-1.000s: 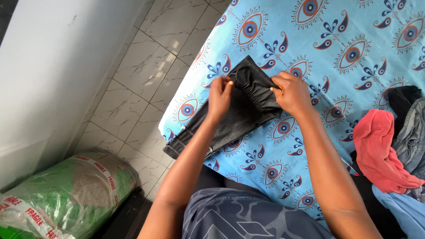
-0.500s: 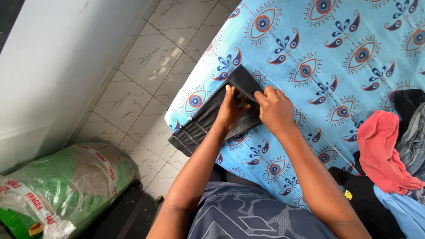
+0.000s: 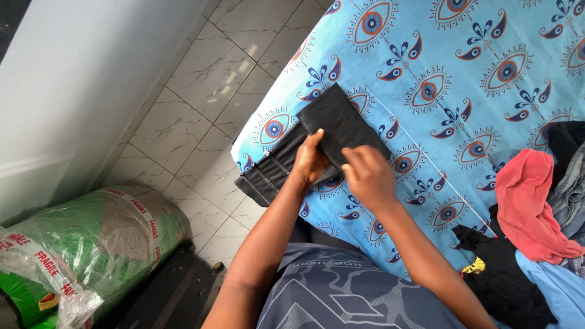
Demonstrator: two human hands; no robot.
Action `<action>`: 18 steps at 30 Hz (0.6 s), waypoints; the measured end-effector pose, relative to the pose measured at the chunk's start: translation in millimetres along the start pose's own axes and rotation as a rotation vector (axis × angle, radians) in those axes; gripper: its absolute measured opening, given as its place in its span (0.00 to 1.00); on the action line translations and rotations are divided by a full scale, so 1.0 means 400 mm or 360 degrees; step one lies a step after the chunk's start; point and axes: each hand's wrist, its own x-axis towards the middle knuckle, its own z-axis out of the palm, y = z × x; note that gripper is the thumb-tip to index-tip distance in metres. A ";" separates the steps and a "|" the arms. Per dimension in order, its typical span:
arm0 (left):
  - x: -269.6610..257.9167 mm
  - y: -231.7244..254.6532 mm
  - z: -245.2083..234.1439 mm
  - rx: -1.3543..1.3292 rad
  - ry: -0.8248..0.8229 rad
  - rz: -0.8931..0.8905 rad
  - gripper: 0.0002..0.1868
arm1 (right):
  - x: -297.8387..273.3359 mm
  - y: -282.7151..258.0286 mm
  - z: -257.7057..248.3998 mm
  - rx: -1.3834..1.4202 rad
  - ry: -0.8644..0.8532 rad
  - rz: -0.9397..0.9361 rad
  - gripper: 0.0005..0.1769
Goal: The person takes a pair of trousers from a pile on the bed, spreads them flat, folds them in half lengthwise, and then rolls them into a bundle before placing them in a drawer.
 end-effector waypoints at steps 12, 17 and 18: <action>-0.022 0.003 -0.117 0.0470 0.0302 0.0258 0.29 | -0.172 0.227 0.041 0.0404 0.0223 0.0733 0.10; -0.078 -0.055 -0.106 0.0837 0.0560 0.0326 0.39 | -0.186 0.198 0.114 0.0522 0.0308 0.0773 0.07; -0.090 -0.077 -0.102 0.0936 0.0577 0.0415 0.45 | -0.180 0.182 0.122 0.0504 0.0310 0.0791 0.06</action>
